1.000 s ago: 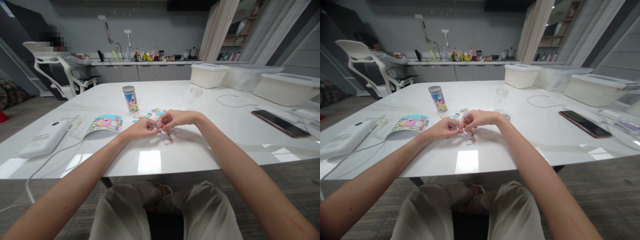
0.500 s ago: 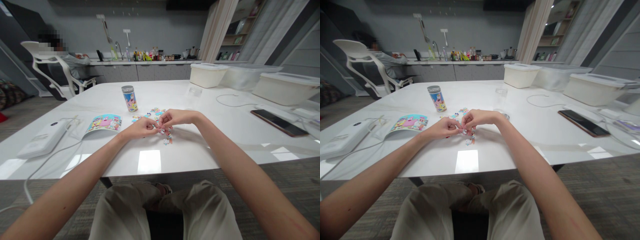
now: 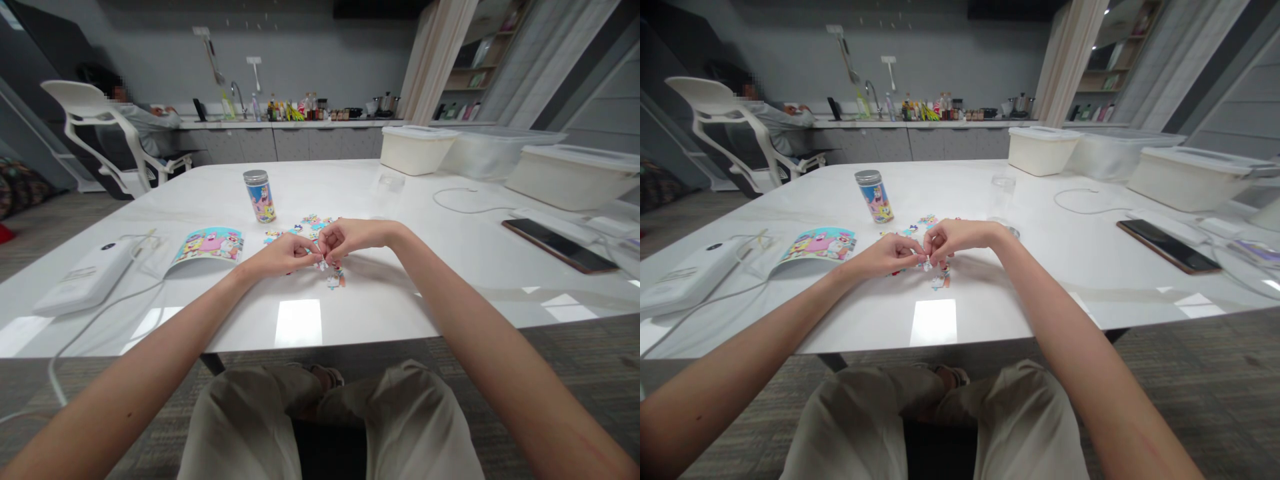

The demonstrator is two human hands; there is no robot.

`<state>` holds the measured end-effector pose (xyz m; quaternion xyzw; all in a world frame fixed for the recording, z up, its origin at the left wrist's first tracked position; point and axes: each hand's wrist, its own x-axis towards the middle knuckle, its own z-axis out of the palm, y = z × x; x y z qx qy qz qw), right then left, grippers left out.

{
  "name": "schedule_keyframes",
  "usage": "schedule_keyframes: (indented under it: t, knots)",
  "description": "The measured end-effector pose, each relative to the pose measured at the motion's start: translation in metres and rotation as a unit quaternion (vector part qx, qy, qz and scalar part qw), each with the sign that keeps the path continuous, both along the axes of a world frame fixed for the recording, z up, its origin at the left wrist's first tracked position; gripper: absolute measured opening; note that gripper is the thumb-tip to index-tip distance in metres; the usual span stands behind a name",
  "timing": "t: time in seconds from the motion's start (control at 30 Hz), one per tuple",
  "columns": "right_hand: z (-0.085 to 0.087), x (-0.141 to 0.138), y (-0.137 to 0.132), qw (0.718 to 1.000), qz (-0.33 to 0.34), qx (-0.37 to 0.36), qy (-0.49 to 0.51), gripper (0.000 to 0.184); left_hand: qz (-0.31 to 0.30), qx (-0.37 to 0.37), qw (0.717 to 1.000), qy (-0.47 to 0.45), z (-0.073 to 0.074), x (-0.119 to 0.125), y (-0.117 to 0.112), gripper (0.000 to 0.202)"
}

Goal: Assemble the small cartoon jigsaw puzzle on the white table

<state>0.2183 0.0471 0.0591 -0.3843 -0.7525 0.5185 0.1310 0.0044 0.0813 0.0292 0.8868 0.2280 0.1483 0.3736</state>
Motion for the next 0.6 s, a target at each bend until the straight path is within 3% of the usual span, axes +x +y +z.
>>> schedule_keyframes:
  t: [0.6]
  knots:
    - [-0.0001,-0.0008,0.0003,1.0,0.011,0.013,-0.002,0.024,-0.006,0.023,1.0,0.013,-0.0052,0.0,0.0046,0.031]
